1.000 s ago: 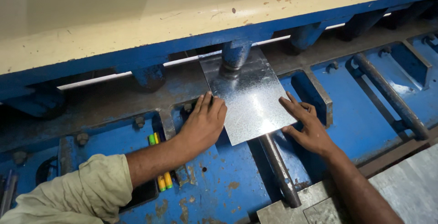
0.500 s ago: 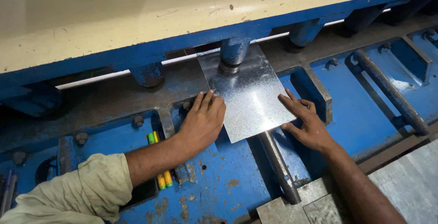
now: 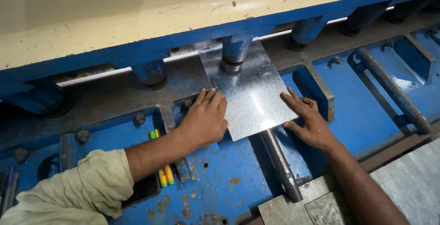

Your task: The person operates a hydraulic press brake to cut rectangular metal sheets. They position a sheet under the press, activate the machine to sever a piece, and then remove the cut section. This process is repeated multiple times throughout the video.

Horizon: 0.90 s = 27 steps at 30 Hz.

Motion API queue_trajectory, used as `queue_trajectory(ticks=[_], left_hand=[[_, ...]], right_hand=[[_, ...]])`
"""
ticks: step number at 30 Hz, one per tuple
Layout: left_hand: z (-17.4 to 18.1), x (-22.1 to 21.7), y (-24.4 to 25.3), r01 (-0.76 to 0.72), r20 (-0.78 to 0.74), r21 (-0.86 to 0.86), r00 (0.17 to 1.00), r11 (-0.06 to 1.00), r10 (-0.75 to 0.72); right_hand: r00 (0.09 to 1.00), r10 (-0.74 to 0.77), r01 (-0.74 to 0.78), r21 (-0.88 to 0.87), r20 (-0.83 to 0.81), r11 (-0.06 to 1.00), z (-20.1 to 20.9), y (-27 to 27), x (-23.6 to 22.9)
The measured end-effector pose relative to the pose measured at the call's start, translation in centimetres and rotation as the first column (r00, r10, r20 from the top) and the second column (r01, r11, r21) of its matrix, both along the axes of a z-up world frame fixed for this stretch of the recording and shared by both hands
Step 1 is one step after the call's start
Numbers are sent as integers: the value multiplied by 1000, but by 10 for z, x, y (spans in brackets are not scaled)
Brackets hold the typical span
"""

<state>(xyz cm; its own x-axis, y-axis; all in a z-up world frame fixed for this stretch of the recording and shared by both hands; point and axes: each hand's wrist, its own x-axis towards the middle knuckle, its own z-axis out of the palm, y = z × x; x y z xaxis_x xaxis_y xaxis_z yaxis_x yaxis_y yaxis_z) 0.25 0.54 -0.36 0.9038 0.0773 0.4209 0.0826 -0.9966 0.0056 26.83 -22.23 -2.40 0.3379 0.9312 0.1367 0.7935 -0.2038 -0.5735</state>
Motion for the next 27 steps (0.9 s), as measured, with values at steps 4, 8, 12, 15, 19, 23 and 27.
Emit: queue_trajectory(ticks=[4, 8, 12, 15, 19, 23, 27], left_hand=[[3, 2, -3, -30, -60, -50, 998, 998, 27], [11, -1, -10, -51, -128, -58, 991, 997, 44], [25, 0, -11, -92, -246, -81, 967, 992, 69], [29, -3, -14, -102, -251, -56, 964, 993, 85], [36, -6, -17, -122, -278, -16, 954, 992, 113], [49, -8, -11, -214, -346, 37, 914, 976, 213], [58, -22, -15, -274, -204, 417, 901, 867, 383]], right_hand=[[999, -46, 45, -60, -22, 997, 6, 1, -4], [1000, -18, 18, -51, -6, 999, 21, 0, -12], [988, -23, 54, -201, 151, 978, 54, 3, -14], [964, -57, 154, -370, 259, 916, 76, 13, -16], [944, 60, 60, -347, 325, 936, 106, 38, -21], [878, 47, 214, -479, 476, 852, 124, 80, -30], [748, -38, 110, -67, 663, 992, 115, 98, -45]])
